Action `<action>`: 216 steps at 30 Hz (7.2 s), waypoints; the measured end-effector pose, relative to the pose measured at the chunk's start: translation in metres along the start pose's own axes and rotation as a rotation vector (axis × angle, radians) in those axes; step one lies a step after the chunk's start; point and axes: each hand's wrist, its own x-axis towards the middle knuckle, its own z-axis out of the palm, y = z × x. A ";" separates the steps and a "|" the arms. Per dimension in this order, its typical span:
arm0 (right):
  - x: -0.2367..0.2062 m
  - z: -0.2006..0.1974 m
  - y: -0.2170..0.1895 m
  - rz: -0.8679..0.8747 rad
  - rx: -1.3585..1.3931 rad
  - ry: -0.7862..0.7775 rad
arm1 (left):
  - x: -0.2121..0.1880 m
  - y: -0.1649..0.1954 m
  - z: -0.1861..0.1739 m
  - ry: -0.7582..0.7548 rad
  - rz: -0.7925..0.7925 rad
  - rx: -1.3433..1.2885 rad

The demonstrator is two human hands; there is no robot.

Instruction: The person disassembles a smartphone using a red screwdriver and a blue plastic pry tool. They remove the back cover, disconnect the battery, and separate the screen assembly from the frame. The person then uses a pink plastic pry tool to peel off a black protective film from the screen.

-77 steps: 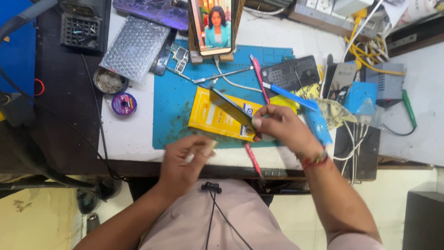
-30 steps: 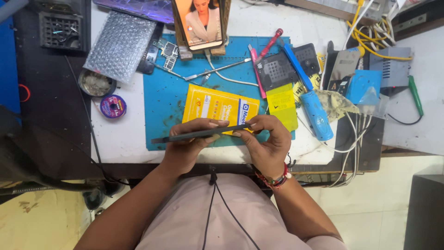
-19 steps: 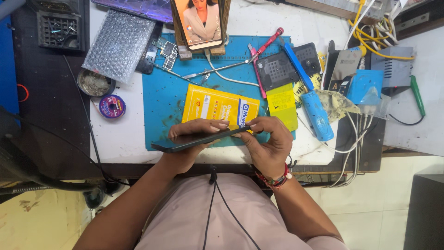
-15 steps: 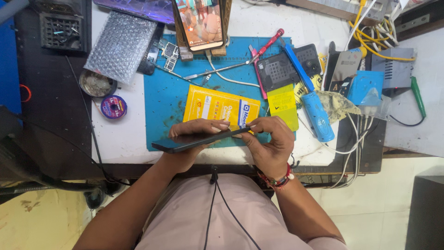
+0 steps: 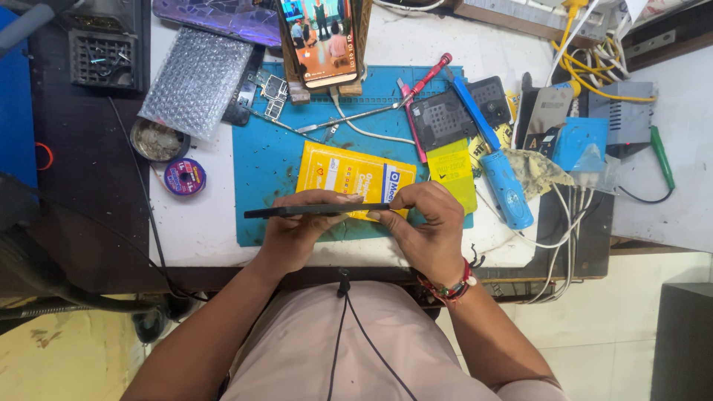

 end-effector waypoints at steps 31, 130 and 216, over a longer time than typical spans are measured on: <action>-0.012 0.049 0.023 0.463 0.842 0.160 | 0.017 0.006 0.034 0.358 -0.081 -0.562; -0.033 0.067 0.020 0.701 0.891 0.006 | 0.032 -0.004 0.025 0.737 0.079 -0.196; 0.061 -0.002 -0.010 -0.146 0.039 -0.233 | -0.013 -0.001 0.025 -0.061 -0.531 -0.870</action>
